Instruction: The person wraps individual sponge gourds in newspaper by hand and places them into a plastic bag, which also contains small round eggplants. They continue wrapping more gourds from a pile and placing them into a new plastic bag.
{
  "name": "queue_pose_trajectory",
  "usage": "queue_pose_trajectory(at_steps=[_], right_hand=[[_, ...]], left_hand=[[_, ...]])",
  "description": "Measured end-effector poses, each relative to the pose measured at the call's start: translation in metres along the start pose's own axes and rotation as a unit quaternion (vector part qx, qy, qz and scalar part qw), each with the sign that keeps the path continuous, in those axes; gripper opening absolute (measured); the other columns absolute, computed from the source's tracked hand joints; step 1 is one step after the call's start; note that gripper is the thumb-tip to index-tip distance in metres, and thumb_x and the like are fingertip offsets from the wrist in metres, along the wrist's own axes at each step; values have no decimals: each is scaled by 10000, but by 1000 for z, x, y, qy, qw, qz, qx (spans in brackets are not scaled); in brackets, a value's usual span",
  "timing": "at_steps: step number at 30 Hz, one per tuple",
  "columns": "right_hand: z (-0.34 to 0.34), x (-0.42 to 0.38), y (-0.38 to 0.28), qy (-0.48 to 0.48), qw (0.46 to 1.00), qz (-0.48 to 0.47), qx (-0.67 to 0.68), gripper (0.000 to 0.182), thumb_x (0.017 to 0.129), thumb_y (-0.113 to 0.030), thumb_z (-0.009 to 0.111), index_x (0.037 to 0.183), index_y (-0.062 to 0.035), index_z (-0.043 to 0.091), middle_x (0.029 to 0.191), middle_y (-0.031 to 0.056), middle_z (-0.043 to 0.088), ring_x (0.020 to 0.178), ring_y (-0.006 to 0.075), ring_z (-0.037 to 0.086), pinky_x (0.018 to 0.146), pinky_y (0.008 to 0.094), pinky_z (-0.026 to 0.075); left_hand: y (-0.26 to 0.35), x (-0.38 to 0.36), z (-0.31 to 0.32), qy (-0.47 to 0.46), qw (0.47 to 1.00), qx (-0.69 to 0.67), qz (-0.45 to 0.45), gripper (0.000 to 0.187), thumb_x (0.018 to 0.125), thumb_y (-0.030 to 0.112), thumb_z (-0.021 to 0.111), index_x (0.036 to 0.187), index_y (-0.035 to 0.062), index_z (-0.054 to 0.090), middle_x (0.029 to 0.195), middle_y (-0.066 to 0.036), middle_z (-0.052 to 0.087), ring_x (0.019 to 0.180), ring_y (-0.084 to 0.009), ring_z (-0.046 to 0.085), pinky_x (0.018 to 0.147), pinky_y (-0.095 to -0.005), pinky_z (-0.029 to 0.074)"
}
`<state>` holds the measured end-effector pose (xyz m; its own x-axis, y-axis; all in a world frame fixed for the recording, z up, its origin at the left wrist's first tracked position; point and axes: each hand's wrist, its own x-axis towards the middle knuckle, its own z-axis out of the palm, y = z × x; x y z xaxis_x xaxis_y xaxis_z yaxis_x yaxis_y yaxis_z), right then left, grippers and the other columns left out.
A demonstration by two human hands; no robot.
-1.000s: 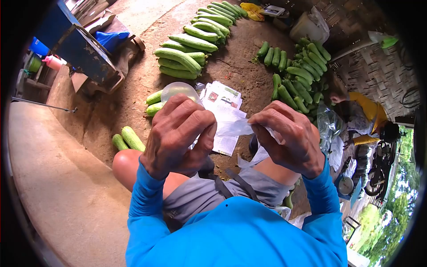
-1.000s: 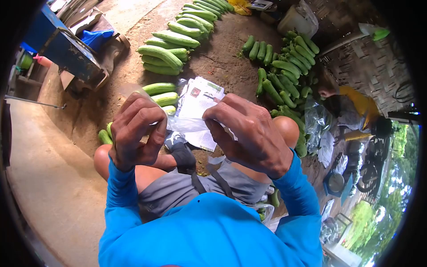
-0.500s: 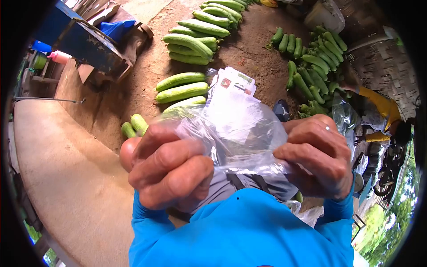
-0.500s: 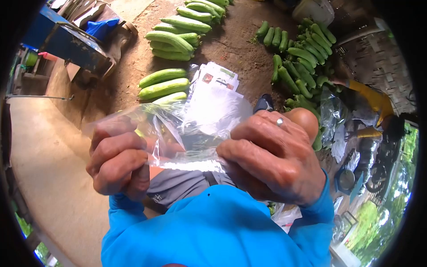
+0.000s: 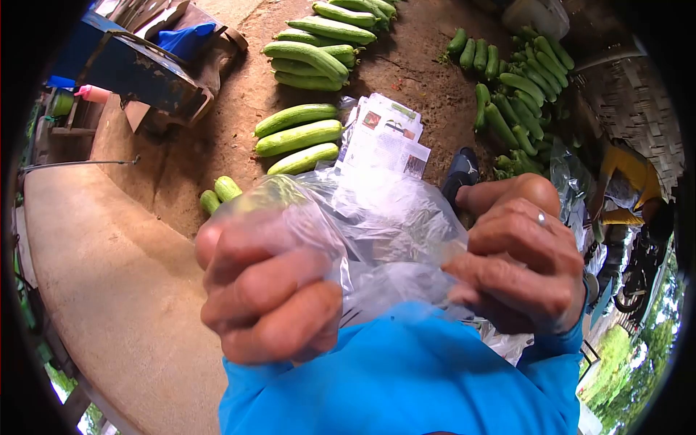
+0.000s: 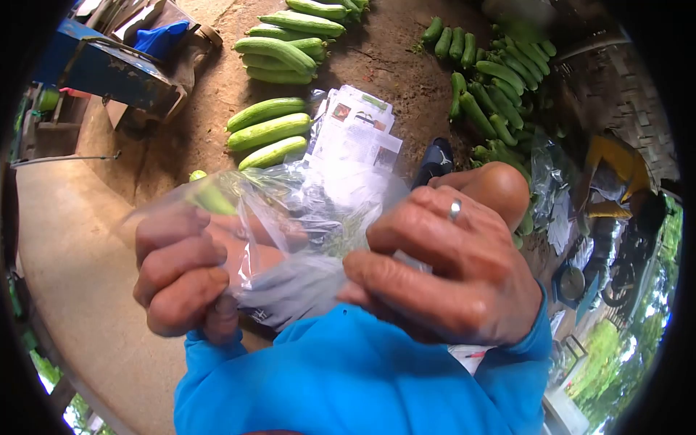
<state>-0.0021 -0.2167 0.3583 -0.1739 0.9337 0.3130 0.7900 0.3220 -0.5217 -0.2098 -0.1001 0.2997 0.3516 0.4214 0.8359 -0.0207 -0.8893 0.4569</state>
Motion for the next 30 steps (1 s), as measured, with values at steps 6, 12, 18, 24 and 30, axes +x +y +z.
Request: queue_pose_trajectory(at_steps=[6,12,18,24,30], right_hand=[[19,-1,21,-25,998,43,48,145,780,-139,748,866,-52,671,772,69,593,680,241,604,590,358,485],[34,6,30,-50,980,127,143,183,811,-128,736,949,-21,681,821,105,644,700,224,622,585,318,484],[51,11,43,-62,986,76,134,119,846,-120,680,927,-42,641,785,116,618,686,296,619,585,384,481],[45,13,51,-99,987,48,121,75,843,-66,638,902,-23,621,751,125,594,702,327,603,592,407,469],[44,21,56,-160,952,139,223,196,884,-189,652,814,-10,611,682,127,581,633,292,573,560,399,440]], left_hand=[[-30,-6,3,-94,995,-34,-31,222,606,-9,661,818,53,636,783,-73,611,705,-267,592,636,-353,488],[-49,-12,7,-150,987,-61,-4,244,623,-30,650,861,10,615,813,-115,614,740,-290,595,702,-380,506],[-50,-13,14,-165,984,-72,3,210,653,-40,645,855,3,603,804,-125,621,733,-282,593,697,-366,498],[-50,-14,16,-185,980,-67,-29,196,659,-18,671,841,29,617,814,-99,598,775,-294,586,719,-385,505],[-52,-15,24,-184,979,-56,-73,262,691,-18,678,937,35,606,853,-109,605,779,-295,594,721,-384,502]])
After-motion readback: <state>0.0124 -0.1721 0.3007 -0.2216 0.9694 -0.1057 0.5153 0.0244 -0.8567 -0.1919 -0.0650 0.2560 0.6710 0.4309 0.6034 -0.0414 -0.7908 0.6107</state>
